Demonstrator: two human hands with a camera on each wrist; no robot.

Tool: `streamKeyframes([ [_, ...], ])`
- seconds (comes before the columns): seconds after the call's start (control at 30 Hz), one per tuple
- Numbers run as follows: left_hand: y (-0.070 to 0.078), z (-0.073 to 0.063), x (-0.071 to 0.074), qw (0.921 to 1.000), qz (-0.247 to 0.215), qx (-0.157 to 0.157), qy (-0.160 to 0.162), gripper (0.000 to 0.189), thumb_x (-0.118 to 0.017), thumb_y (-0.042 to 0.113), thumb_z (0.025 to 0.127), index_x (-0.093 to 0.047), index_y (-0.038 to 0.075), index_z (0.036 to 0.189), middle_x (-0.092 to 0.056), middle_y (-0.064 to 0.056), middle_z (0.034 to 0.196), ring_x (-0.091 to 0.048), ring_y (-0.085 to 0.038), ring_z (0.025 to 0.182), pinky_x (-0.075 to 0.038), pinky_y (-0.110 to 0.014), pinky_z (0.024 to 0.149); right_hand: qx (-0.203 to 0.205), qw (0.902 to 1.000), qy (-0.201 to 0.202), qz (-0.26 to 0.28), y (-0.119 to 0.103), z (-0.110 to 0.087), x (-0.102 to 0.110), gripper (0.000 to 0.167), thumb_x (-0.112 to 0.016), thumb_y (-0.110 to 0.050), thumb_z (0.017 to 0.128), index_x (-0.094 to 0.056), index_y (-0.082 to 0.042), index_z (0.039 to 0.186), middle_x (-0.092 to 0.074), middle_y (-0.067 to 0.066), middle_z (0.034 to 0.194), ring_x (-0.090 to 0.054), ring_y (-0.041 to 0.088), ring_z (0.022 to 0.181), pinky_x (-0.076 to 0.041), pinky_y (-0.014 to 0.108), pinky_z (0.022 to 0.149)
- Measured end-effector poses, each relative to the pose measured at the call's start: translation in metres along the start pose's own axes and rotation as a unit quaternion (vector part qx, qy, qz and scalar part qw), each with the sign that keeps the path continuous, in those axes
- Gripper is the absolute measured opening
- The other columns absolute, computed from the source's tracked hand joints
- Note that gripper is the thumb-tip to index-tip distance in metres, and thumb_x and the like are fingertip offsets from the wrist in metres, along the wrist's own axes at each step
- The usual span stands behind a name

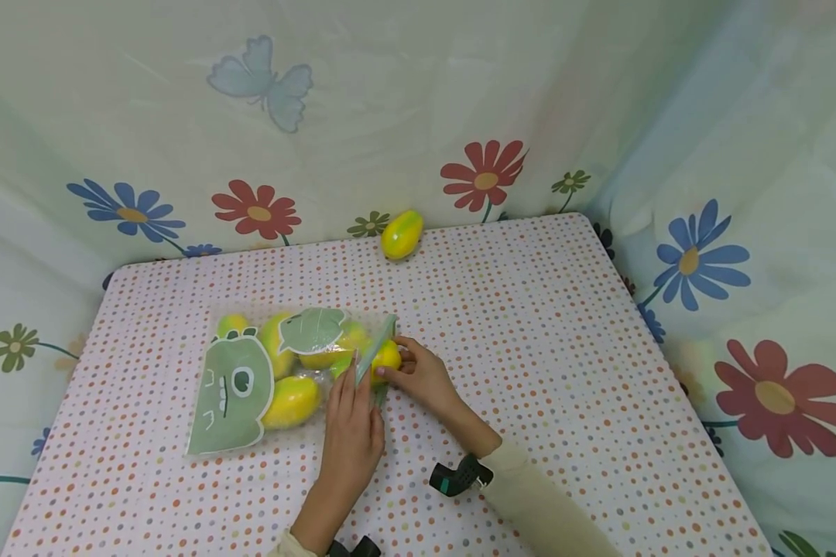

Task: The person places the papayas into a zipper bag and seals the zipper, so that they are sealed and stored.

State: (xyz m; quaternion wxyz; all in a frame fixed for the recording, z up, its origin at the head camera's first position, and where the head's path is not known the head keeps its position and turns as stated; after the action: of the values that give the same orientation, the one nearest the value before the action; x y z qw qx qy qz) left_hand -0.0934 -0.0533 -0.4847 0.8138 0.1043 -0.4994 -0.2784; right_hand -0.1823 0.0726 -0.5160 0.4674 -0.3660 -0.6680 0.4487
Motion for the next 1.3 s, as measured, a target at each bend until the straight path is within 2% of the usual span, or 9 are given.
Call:
streamKeyframes([
  [0.1,0.001,0.000,0.001,0.9999,0.001,-0.008,0.008,0.071,-0.068,-0.009,0.077,-0.043,-0.003,0.143,-0.034,-0.021,0.155,-0.040,-0.039,0.132,-0.038,-0.047,0.106,0.009,0.9992,-0.025,0.029,-0.004,-0.005,-0.006,0.062,-0.069,-0.016,0.088,-0.044,-0.002,0.144,-0.062,0.024,0.124,-0.069,0.031,0.104,-0.058,0.034,0.082],
  [0.3,0.004,0.002,0.003,0.9999,-0.007,-0.011,0.010,0.070,-0.068,-0.008,0.078,-0.043,-0.003,0.143,-0.038,-0.021,0.153,-0.041,-0.040,0.132,-0.037,-0.048,0.107,-0.013,0.9966,-0.029,0.075,-0.002,-0.010,-0.017,0.043,-0.066,-0.014,0.091,-0.051,-0.004,0.130,-0.068,0.023,0.114,-0.072,0.025,0.089,-0.059,0.031,0.073],
  [0.47,0.007,0.001,0.001,0.9998,-0.013,-0.017,0.004,0.069,-0.066,-0.004,0.080,-0.041,-0.003,0.145,-0.040,-0.023,0.151,-0.041,-0.042,0.132,-0.035,-0.050,0.108,-0.009,0.9994,-0.022,0.024,-0.002,-0.009,-0.026,0.030,-0.065,-0.015,0.091,-0.052,-0.004,0.116,-0.071,0.020,0.109,-0.071,0.022,0.081,-0.057,0.030,0.066],
  [0.7,0.011,-0.002,-0.002,0.9991,-0.025,-0.034,-0.005,0.071,-0.061,-0.007,0.080,-0.039,-0.002,0.147,-0.038,-0.025,0.152,-0.041,-0.040,0.133,-0.034,-0.047,0.109,0.039,0.9969,-0.003,-0.069,-0.006,-0.006,-0.035,0.022,-0.064,-0.009,0.085,-0.071,0.001,0.103,-0.075,0.014,0.094,-0.070,0.026,0.092,-0.056,0.037,0.082],
  [0.77,0.011,-0.003,-0.002,0.9991,-0.025,-0.034,-0.007,0.072,-0.060,-0.007,0.080,-0.038,-0.002,0.148,-0.038,-0.024,0.152,-0.041,-0.039,0.134,-0.033,-0.045,0.109,0.042,0.9963,-0.007,-0.074,-0.007,-0.006,-0.035,0.019,-0.064,-0.009,0.085,-0.072,0.001,0.098,-0.075,0.013,0.089,-0.067,0.021,0.084,-0.054,0.032,0.076],
  [0.93,0.008,-0.003,-0.003,0.9990,-0.034,-0.028,-0.009,0.073,-0.063,-0.005,0.080,-0.037,-0.002,0.148,-0.037,-0.023,0.154,-0.041,-0.038,0.134,-0.034,-0.046,0.109,0.036,0.9984,-0.042,-0.011,-0.006,-0.007,-0.030,0.024,-0.058,-0.010,0.090,-0.071,0.002,0.105,-0.073,0.012,0.088,-0.058,0.009,0.066,-0.050,0.021,0.059],
  [1.03,0.005,-0.005,-0.004,0.9989,-0.040,-0.017,-0.015,0.075,-0.066,-0.003,0.081,-0.035,-0.001,0.150,-0.036,-0.021,0.154,-0.039,-0.038,0.135,-0.034,-0.047,0.108,0.023,0.9977,-0.048,0.042,-0.001,-0.006,-0.024,0.026,-0.054,-0.008,0.093,-0.070,0.005,0.110,-0.073,0.015,0.091,-0.065,0.014,0.067,-0.055,0.025,0.059],
  [1.17,0.003,-0.008,-0.005,0.9987,-0.047,-0.003,-0.021,0.075,-0.068,0.000,0.082,-0.036,0.000,0.149,-0.038,-0.021,0.153,-0.039,-0.038,0.135,-0.034,-0.049,0.108,0.013,0.9959,-0.024,0.086,0.004,-0.002,-0.010,0.023,-0.054,-0.005,0.095,-0.068,0.008,0.109,-0.072,0.024,0.097,-0.072,0.030,0.079,-0.060,0.037,0.067],
  [1.3,0.002,-0.010,-0.006,0.9980,-0.057,0.008,-0.025,0.072,-0.068,0.001,0.083,-0.038,-0.001,0.148,-0.038,-0.022,0.153,-0.040,-0.039,0.134,-0.035,-0.052,0.107,0.007,0.9953,0.017,0.095,0.000,0.006,0.010,0.020,-0.056,-0.006,0.097,-0.069,0.006,0.107,-0.071,0.024,0.094,-0.071,0.035,0.080,-0.060,0.040,0.069],
])
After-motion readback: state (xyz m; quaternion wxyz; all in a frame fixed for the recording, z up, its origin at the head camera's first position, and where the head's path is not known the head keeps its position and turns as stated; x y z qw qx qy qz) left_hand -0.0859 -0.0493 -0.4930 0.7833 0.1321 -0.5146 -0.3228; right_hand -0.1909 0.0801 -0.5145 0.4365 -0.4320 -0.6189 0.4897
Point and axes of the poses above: each hand's wrist, its own z-axis towards the middle knuckle, its own x-axis out of the back of the hand, y = z × x, the point moved 4 cm from there along z, towards the middle knuckle
